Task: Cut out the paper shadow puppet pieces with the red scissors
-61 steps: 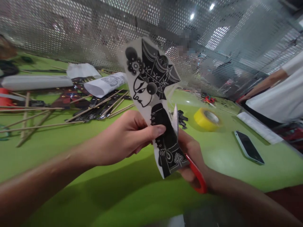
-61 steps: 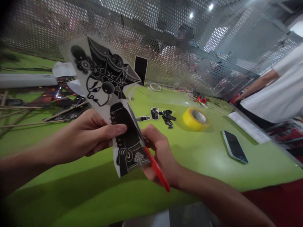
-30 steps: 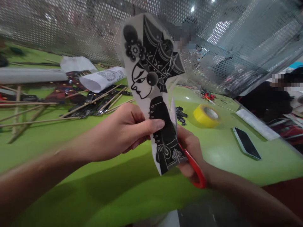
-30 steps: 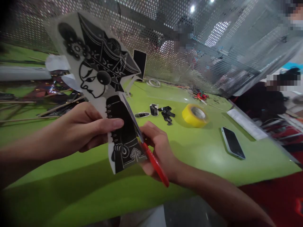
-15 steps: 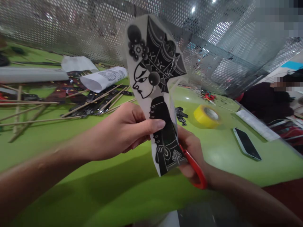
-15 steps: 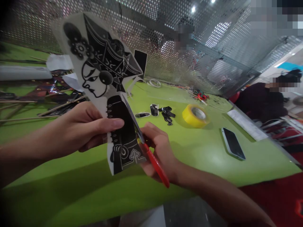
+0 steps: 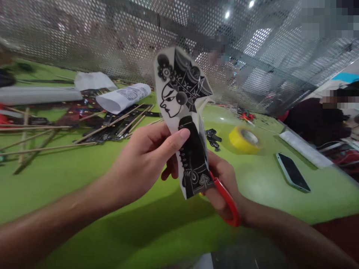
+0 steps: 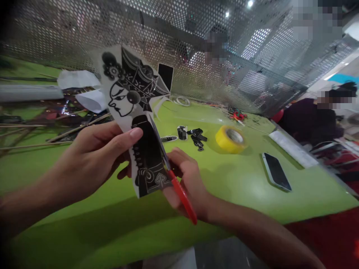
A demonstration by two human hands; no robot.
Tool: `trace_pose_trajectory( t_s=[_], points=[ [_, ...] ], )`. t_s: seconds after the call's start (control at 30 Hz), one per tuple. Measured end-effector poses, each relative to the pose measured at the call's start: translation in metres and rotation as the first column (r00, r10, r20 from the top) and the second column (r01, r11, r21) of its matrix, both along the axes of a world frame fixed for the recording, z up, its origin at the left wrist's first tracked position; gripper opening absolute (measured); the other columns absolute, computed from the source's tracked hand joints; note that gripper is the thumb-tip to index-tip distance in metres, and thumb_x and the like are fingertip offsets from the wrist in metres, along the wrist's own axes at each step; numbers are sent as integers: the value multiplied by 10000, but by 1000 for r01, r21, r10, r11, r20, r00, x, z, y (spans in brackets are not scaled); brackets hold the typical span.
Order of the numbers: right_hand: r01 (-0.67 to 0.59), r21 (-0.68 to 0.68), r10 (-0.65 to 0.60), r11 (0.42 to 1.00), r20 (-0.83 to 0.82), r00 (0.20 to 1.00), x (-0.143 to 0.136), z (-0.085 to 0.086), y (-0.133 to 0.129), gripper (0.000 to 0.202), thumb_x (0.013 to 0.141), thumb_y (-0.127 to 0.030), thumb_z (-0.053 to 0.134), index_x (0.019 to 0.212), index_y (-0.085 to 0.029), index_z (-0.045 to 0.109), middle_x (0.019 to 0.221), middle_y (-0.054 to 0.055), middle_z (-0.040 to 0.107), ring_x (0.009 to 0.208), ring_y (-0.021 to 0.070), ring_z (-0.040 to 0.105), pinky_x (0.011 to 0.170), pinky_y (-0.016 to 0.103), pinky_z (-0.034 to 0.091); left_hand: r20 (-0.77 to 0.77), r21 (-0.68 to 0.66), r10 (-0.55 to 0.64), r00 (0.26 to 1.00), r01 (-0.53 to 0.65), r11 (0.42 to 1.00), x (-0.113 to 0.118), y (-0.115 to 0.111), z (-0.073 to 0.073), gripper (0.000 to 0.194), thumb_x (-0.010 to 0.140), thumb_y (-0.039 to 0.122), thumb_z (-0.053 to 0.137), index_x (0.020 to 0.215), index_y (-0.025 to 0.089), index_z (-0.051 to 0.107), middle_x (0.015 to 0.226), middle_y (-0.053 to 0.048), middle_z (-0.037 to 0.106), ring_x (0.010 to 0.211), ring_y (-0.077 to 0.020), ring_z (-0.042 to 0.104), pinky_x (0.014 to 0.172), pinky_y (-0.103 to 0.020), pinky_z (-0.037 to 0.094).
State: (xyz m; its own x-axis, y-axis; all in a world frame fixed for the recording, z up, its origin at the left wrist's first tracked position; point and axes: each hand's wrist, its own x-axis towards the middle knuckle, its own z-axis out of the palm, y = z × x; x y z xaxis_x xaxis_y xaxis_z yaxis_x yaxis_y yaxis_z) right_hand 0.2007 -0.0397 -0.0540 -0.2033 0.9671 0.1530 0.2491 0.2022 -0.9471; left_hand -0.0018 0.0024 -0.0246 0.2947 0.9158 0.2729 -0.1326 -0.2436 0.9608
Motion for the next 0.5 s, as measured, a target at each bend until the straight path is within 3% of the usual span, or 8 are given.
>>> trace_pose_trajectory(
  t_s=[0.17, 0.27, 0.37, 0.5],
  points=[
    [33, -106, -47, 994, -134, 990, -3, -2, 1, 544, 758, -648, 942, 827, -263, 564, 837, 14, 611, 734, 200, 541, 601, 325, 469, -133, 72, 60, 989, -51, 996, -1, -1, 0, 402, 988, 317, 659, 604, 208, 608, 419, 41, 577, 333, -71, 515, 330, -133, 379],
    [-25, -5, 24, 1000, -133, 991, 0, 0, 1, 678, 665, -786, 948, 784, -259, 538, 823, -3, 563, 740, 191, 517, 623, 333, 471, -180, 94, 63, 982, -47, 994, -1, -3, 3, 457, 983, 328, 640, 545, 221, 569, 382, 37, 561, 299, -64, 501, 311, -122, 356],
    [-25, 66, 33, 998, -122, 992, 0, 2, -1, 660, 709, -776, 928, 765, -254, 528, 815, -14, 528, 711, 167, 458, 595, 313, 414, -197, 94, 57, 979, -39, 995, 0, -6, 6, 505, 989, 328, 613, 498, 229, 548, 365, 39, 547, 286, -64, 508, 311, -113, 373],
    [22, -2, -22, 1000, -113, 993, -3, 5, -3, 643, 729, -729, 929, 754, -261, 489, 793, -16, 533, 686, 164, 432, 579, 314, 367, -213, 101, 52, 976, -31, 994, 0, -6, 8, 506, 979, 322, 607, 485, 231, 547, 361, 45, 530, 288, -66, 517, 308, -107, 370]
  ],
)
